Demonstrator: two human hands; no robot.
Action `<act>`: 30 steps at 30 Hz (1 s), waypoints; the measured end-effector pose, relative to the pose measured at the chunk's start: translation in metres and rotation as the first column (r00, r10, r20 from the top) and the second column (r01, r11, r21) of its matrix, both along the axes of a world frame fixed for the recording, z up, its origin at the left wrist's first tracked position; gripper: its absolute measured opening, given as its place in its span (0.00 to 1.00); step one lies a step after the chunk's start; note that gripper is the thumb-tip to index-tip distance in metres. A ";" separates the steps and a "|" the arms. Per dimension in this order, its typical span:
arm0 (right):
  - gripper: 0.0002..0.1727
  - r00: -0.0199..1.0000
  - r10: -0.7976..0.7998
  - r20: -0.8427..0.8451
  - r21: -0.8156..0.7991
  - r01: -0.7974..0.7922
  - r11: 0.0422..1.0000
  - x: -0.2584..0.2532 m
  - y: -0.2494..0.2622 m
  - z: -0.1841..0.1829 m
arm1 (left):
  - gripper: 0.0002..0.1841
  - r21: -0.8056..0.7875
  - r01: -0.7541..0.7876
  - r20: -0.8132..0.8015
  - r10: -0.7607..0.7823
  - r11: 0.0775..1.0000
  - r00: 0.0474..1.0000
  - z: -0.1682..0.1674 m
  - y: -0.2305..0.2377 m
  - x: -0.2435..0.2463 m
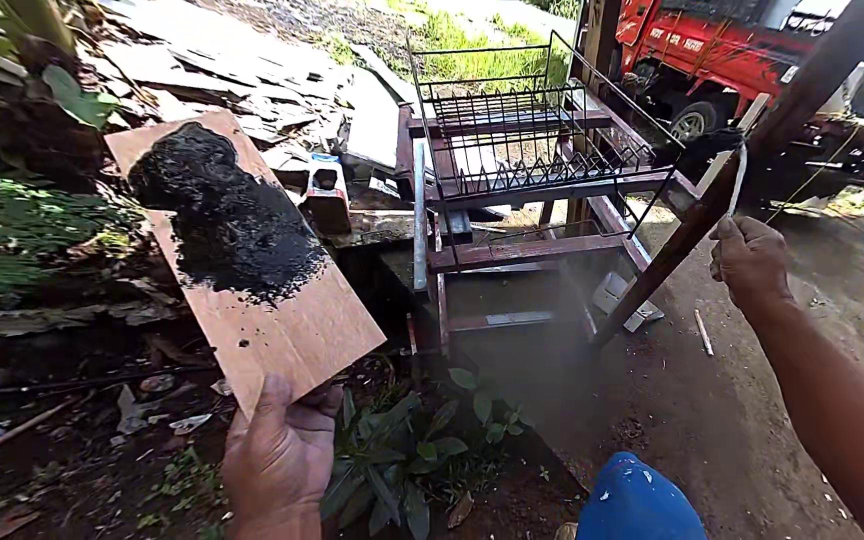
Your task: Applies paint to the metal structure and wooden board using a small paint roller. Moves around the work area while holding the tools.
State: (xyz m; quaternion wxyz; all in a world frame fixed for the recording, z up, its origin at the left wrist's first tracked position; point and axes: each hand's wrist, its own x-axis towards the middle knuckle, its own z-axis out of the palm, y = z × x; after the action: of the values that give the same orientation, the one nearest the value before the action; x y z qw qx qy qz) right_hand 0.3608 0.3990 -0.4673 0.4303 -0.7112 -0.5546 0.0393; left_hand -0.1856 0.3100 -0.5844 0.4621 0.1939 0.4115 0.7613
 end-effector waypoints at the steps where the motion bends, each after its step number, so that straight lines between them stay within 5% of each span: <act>1: 0.23 0.991 0.020 -0.133 0.022 -0.017 1.000 -0.003 -0.009 -0.009 | 0.11 0.002 0.008 0.008 -0.008 1.000 1.000 -0.001 0.001 0.001; 4: 0.17 0.916 0.062 -0.396 0.140 -0.007 0.990 -0.019 -0.039 -0.046 | 0.11 0.021 0.025 0.023 -0.025 0.999 0.999 -0.002 0.005 0.006; 7: 0.22 0.788 0.133 -0.601 0.245 0.023 0.969 -0.046 -0.062 -0.077 | 0.11 0.010 0.041 0.025 -0.041 0.999 0.999 -0.001 0.006 0.012; 13: 0.23 0.756 0.244 -0.608 0.253 -0.107 0.962 -0.074 -0.030 -0.102 | 0.11 0.027 0.092 -0.013 -0.091 0.995 0.996 -0.010 0.010 0.007; 20: 0.24 0.736 0.082 -0.672 0.012 -0.100 0.995 -0.062 -0.035 -0.169 | 0.11 0.015 0.036 0.001 -0.036 0.999 0.999 0.001 0.005 -0.001; 27: 0.14 0.683 0.315 -0.660 0.326 -0.118 0.938 -0.099 -0.062 -0.130 | 0.11 0.003 0.009 -0.014 -0.009 1.000 1.000 0.002 0.003 -0.002; 30: 0.13 0.821 0.271 -0.503 0.308 -0.122 0.944 -0.105 -0.061 -0.131 | 0.12 0.016 0.034 -0.019 -0.034 0.999 0.999 0.000 0.006 0.003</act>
State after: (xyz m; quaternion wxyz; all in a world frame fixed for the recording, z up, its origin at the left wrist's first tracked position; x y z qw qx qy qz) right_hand 0.2553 0.3383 -0.5980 0.6520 -0.5466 -0.4825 0.2081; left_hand -0.1824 0.3163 -0.5841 0.4694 0.2118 0.4064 0.7548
